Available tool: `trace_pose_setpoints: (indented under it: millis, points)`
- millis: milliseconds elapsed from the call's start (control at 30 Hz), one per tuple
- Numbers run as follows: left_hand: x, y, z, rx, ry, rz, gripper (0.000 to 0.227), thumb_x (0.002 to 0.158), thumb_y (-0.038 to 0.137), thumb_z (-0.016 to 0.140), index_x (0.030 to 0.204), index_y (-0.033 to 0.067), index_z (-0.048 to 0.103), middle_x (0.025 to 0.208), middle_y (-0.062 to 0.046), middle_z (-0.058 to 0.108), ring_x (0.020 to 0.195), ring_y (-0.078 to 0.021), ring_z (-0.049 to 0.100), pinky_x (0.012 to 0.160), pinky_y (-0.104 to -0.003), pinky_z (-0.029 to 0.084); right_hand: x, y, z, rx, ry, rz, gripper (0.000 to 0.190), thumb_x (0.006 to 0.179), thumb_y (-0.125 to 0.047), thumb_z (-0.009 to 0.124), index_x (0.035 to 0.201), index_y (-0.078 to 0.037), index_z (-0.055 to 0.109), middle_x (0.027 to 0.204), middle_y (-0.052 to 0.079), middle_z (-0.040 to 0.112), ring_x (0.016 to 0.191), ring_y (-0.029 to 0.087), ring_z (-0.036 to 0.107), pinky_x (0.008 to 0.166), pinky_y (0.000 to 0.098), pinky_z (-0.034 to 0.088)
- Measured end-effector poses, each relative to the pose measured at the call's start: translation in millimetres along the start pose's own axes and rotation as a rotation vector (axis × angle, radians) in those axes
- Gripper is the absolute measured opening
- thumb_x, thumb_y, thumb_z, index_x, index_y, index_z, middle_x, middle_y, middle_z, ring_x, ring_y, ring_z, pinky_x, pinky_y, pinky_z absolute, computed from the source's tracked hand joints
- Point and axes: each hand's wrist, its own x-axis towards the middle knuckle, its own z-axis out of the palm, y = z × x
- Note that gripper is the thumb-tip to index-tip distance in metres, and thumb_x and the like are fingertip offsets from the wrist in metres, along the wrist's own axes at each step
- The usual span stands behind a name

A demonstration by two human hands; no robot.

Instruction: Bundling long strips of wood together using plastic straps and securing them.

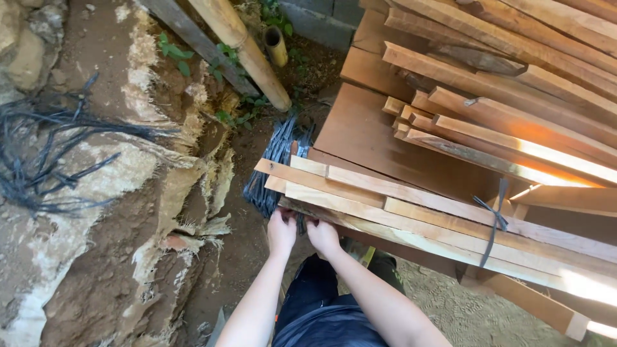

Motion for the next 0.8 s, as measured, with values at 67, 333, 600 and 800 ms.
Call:
trace_pose_setpoints:
  millis: [67, 333, 600, 800]
  points:
    - [1.1, 7.3, -3.8, 0.032, -0.013, -0.047, 0.029, 0.090, 0.032, 0.068, 0.114, 0.0154, 0.068, 0.105, -0.014, 0.075, 0.104, -0.0361, 0.073, 0.090, -0.049, 0.059, -25.0, -38.7, -23.1, -0.048, 0.013, 0.009, 0.054, 0.093, -0.052, 0.060, 0.106, -0.003, 0.076, 0.098, 0.021, 0.076, 0.110, 0.036, 0.070, 0.098, 0.0521, 0.054]
    - [12.8, 0.7, -2.4, 0.085, -0.014, -0.069, 0.024, 0.089, 0.036, 0.069, 0.093, 0.0126, 0.069, 0.092, -0.014, 0.074, 0.098, -0.0392, 0.073, 0.084, -0.052, 0.059, -37.8, -46.0, -14.6, -0.035, 0.023, -0.081, 0.041, 0.092, -0.050, 0.062, 0.107, -0.015, 0.077, 0.093, 0.012, 0.078, 0.103, 0.032, 0.072, 0.087, 0.0476, 0.058]
    - [-5.5, -40.3, -13.2, -0.149, -0.129, 0.298, 0.009, 0.084, 0.017, 0.073, 0.092, 0.0137, 0.073, 0.090, -0.012, 0.069, 0.083, -0.0312, 0.073, 0.073, -0.039, 0.060, -26.4, -51.3, -2.5, 0.184, -0.030, -0.035, 0.049, 0.096, -0.055, 0.058, 0.108, -0.012, 0.079, 0.102, 0.013, 0.079, 0.111, 0.031, 0.070, 0.094, 0.0462, 0.055]
    - [-14.0, -60.3, -27.9, -0.185, -0.331, 0.202, 0.021, 0.096, 0.025, 0.062, 0.105, 0.0106, 0.075, 0.105, -0.016, 0.073, 0.106, -0.0359, 0.072, 0.091, -0.046, 0.059, -16.8, -64.5, 4.5, 0.092, -0.010, 0.073, 0.052, 0.095, -0.052, 0.060, 0.099, -0.004, 0.079, 0.098, 0.019, 0.077, 0.112, 0.032, 0.069, 0.099, 0.0506, 0.053]
